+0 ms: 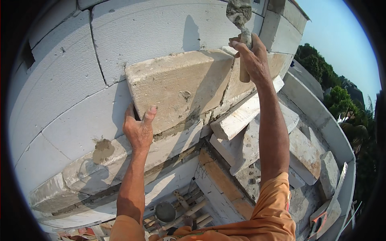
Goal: The person applies mortar to a wall edge with a trowel and then places a stone block onto the mortar, using a hammer to tap it into place.
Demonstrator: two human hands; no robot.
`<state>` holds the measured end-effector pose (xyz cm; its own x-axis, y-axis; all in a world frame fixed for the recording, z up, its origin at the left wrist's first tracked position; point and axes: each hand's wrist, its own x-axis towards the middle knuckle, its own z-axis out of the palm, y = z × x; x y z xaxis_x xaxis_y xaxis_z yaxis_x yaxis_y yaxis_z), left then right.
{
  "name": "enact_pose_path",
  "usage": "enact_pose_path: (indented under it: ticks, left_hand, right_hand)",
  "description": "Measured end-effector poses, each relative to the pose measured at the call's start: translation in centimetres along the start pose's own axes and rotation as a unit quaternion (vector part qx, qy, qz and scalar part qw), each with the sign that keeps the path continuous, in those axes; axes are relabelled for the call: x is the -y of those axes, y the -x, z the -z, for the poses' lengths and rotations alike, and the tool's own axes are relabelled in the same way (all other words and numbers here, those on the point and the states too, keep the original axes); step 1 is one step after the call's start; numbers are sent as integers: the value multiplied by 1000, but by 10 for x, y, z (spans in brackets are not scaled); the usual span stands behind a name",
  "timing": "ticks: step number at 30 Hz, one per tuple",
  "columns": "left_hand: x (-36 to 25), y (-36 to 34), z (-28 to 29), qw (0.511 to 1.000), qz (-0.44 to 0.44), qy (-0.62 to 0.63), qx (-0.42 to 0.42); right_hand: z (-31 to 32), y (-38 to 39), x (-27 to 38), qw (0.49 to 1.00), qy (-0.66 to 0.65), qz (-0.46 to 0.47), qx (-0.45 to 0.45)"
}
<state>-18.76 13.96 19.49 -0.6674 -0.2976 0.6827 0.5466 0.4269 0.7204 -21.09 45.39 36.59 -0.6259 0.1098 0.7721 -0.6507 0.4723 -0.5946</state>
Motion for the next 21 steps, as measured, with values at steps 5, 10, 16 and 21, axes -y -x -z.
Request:
enact_pose_path:
  ticks: [5,10,16,21]
  left_hand:
    - [1,2,-3,1000,10,5,-1]
    - [-2,0,-6,1000,15,17,-1]
    - [-5,4,-2,999,44,32,0]
    - [-3,1,-2,999,17,33,-3]
  right_hand:
    - [-6,11,-22,999,22,33,14]
    - [-5,16,-27,998,65,14,22]
    - [-5,20,-39,999,7,33,36]
    - [-5,17,-40,999,11,39,28]
